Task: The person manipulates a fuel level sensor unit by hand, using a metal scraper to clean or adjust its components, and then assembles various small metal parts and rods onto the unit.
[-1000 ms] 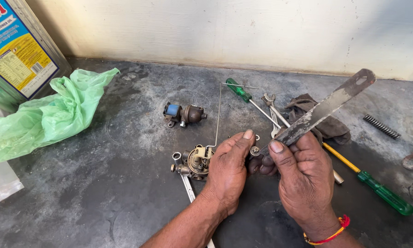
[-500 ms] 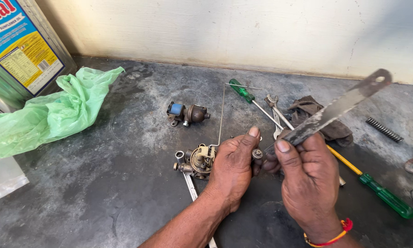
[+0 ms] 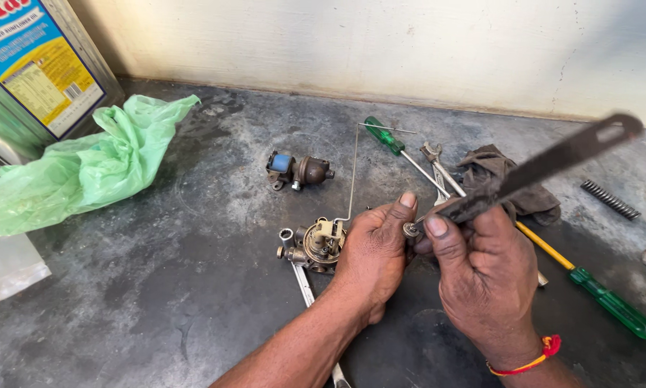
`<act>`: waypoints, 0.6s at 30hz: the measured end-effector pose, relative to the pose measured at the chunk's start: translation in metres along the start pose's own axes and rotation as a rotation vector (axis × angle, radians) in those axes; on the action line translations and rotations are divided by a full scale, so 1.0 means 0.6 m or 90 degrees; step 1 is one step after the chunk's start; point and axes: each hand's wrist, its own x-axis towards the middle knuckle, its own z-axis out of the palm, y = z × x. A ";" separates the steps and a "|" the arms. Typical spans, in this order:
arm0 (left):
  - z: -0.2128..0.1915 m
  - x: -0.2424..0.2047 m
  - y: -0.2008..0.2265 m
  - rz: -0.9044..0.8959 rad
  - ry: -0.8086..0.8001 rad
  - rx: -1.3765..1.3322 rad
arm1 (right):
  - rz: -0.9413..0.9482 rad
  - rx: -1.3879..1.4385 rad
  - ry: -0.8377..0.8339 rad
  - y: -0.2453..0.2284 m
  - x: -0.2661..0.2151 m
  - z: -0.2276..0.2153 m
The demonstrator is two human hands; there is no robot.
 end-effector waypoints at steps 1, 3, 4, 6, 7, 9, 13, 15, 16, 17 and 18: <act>0.001 0.001 0.000 -0.020 0.011 -0.007 | -0.001 0.004 -0.001 0.001 0.000 0.000; 0.003 0.003 0.000 -0.056 0.029 -0.007 | -0.004 0.010 -0.002 0.005 0.001 -0.001; 0.002 0.004 0.000 -0.072 0.038 0.000 | 0.000 0.022 -0.008 0.007 0.001 -0.002; 0.001 0.006 0.001 -0.095 0.057 0.012 | 0.008 0.048 -0.023 0.012 0.002 -0.003; 0.000 0.007 0.001 -0.101 0.068 0.015 | 0.013 0.057 -0.021 0.014 0.002 -0.003; 0.001 0.007 0.002 -0.106 0.083 0.027 | 0.024 0.074 -0.017 0.017 0.003 -0.002; 0.002 0.000 0.008 -0.130 0.095 0.071 | 0.004 0.008 -0.020 0.017 0.005 -0.002; 0.006 -0.003 0.012 -0.127 0.091 0.083 | 0.013 0.003 -0.011 0.016 0.005 -0.003; 0.009 -0.005 0.013 -0.112 0.085 0.082 | 0.013 -0.012 -0.007 0.015 0.007 -0.004; 0.010 -0.007 0.014 -0.098 0.081 0.082 | 0.014 -0.025 -0.005 0.015 0.008 -0.004; 0.011 -0.008 0.016 -0.101 0.094 0.104 | 0.015 -0.038 -0.002 0.015 0.009 -0.004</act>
